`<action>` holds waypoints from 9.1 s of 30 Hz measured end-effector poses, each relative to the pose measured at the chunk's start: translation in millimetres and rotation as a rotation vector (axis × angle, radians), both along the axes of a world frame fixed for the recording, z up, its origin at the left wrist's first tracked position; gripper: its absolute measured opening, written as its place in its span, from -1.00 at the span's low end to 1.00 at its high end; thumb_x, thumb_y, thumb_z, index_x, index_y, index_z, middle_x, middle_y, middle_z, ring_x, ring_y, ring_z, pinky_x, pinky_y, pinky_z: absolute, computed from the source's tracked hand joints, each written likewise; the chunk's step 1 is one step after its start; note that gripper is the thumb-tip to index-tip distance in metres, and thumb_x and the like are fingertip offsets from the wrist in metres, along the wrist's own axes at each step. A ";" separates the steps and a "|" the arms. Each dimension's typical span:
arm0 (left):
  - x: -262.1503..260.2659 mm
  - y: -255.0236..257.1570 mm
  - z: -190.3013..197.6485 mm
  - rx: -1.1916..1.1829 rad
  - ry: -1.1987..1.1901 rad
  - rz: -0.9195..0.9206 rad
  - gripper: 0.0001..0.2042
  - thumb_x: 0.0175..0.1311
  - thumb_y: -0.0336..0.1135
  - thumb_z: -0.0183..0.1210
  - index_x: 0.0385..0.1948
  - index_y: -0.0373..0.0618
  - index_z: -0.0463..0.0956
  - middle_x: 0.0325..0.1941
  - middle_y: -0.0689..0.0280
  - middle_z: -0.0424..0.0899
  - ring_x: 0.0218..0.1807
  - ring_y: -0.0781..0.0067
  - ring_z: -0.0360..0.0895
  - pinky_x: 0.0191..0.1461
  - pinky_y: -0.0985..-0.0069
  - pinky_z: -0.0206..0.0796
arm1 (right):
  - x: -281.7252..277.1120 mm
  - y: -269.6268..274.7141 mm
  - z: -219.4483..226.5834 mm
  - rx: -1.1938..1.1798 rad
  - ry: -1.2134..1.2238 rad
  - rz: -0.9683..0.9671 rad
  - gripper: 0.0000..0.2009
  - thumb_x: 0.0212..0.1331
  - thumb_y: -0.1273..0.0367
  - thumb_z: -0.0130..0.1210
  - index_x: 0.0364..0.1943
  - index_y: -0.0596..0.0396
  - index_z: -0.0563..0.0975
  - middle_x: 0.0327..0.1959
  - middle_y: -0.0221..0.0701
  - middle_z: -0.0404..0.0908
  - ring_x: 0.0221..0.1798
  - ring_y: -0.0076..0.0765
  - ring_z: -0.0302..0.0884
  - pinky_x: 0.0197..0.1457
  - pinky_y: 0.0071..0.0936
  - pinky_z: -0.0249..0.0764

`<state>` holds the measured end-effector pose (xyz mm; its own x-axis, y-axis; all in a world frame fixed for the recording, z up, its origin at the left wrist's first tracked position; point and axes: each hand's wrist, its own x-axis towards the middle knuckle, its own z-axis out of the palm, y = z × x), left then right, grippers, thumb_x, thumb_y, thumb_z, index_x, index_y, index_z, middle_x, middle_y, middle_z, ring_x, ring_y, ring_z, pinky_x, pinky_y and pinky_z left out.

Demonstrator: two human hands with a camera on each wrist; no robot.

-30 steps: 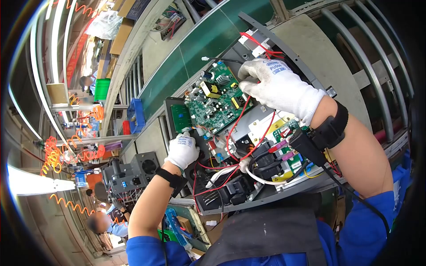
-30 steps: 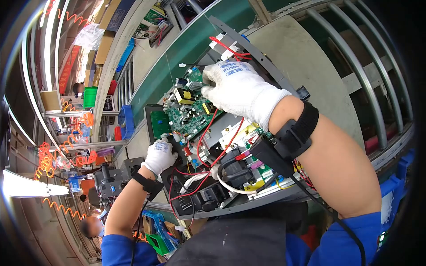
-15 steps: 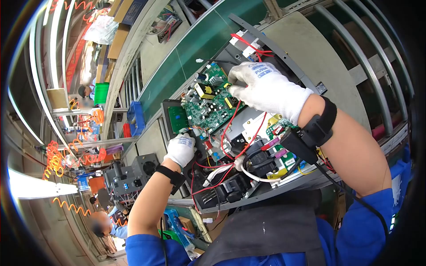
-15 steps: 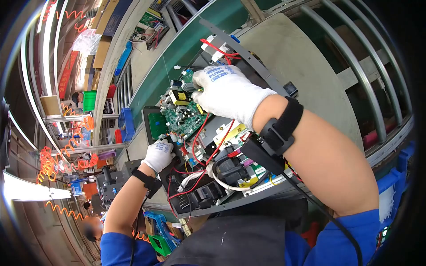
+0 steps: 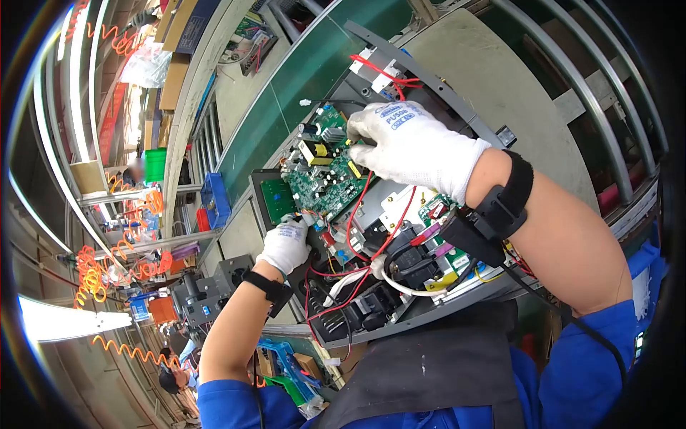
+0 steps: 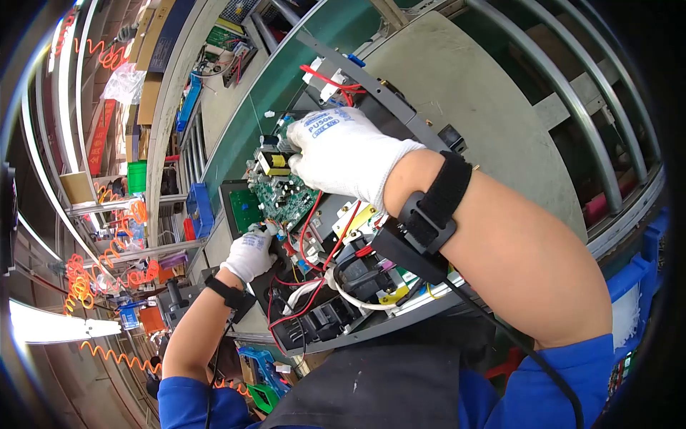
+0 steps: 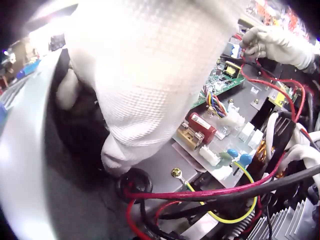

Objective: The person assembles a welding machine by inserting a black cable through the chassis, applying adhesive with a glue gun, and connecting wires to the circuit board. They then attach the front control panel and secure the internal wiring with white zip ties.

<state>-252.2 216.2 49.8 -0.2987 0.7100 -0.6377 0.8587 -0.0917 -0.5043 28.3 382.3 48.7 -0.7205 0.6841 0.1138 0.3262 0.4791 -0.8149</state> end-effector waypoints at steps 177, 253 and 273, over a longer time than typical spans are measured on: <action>-84.5 -253.7 -137.7 1.329 -2.097 1.685 -0.80 0.37 -0.46 -0.01 -0.02 -0.17 0.38 -0.20 0.24 0.58 -0.13 0.41 0.59 -0.15 0.39 0.54 | -244.2 -166.0 47.4 0.169 -0.625 0.526 -0.65 0.06 0.42 0.16 -0.05 0.29 0.50 -0.16 -0.10 0.58 -0.07 -0.08 0.57 0.03 -0.38 0.46; -126.1 -154.3 -30.5 0.918 -1.002 0.545 -0.72 0.22 -0.27 0.18 -0.16 -0.30 0.54 -0.39 0.13 0.64 -0.37 0.41 0.61 -0.25 0.48 0.42 | 77.0 -138.6 70.2 0.103 -0.149 -0.500 -0.44 0.13 0.32 0.14 0.21 0.30 0.32 0.19 -0.16 0.40 0.31 -0.23 0.29 0.40 -0.40 0.10; -22.9 -164.6 70.5 0.839 -0.679 -0.149 -0.49 -0.17 -0.41 0.26 -0.02 -0.23 0.48 0.21 -0.03 0.38 0.26 -0.15 0.27 0.35 0.09 0.08 | 83.1 -192.7 5.7 0.007 -0.291 -0.466 -0.57 0.19 0.33 0.03 0.11 0.30 0.37 -0.18 0.13 0.56 -0.08 0.22 0.53 -0.02 -0.13 0.47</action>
<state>-275.1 51.6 120.2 0.0584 0.9960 0.0676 0.9905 -0.0662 0.1206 111.3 189.6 54.5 -0.3437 0.9382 -0.0392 0.7166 0.2351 -0.6567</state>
